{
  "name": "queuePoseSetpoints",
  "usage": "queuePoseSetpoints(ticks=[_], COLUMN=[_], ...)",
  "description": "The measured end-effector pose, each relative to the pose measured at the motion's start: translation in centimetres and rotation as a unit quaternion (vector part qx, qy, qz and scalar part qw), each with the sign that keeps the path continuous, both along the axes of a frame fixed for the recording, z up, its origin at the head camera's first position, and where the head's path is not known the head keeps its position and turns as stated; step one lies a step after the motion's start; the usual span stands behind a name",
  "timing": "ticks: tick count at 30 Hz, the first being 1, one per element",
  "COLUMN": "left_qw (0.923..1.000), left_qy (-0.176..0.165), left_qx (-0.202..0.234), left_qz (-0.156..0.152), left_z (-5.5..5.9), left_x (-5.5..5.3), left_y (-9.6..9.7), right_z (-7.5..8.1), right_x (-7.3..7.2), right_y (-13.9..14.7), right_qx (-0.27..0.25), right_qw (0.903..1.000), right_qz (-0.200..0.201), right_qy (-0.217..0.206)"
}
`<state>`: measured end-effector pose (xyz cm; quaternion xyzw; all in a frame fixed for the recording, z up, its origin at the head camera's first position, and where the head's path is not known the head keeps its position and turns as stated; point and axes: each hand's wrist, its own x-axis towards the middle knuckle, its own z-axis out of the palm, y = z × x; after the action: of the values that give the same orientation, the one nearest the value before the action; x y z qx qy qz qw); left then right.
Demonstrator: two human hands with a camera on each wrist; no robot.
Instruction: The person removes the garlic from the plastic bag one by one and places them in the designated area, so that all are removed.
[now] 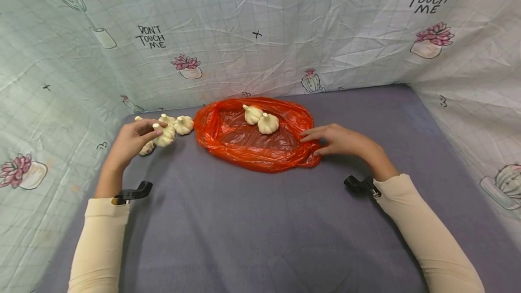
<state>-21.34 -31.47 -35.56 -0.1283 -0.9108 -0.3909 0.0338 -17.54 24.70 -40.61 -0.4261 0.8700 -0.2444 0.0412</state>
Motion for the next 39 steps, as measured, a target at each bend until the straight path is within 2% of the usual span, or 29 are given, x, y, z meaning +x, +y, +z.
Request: queuePoseSetpoints(ticks=[7,12,17,29,34,39], left_qw=[0.9988,0.9986,0.9989,0.9992,0.9989,0.9993], left_qy=[-0.025,-0.038,-0.039,-0.039,-0.042,-0.031], left_qx=[0.040,0.029,0.027,0.002,0.013,0.013], left_qz=[0.011,0.020,-0.002,-0.011,-0.013,-0.019], left_z=[-0.6,0.5,1.0,0.8,0.6,0.3], left_x=[-0.4,0.5,0.9,0.6,0.3,0.2], left_y=[-1.1,-0.7,-0.6,-0.6,-0.8,-1.0], right_z=[0.0,0.1,0.2,-0.1,0.0,0.0], right_x=[0.1,0.1,0.1,0.0,0.1,0.1], right_y=[0.0,0.1,0.1,0.1,0.0,0.0], right_qx=[-0.002,0.002,0.000,-0.001,-0.003,-0.004], right_qw=[1.0000,0.9999,0.9999,0.9999,0.9999,1.0000], right_qz=[0.000,-0.006,-0.009,-0.006,-0.007,-0.006], right_qy=[-0.003,-0.008,-0.013,-0.013,-0.011,-0.006])
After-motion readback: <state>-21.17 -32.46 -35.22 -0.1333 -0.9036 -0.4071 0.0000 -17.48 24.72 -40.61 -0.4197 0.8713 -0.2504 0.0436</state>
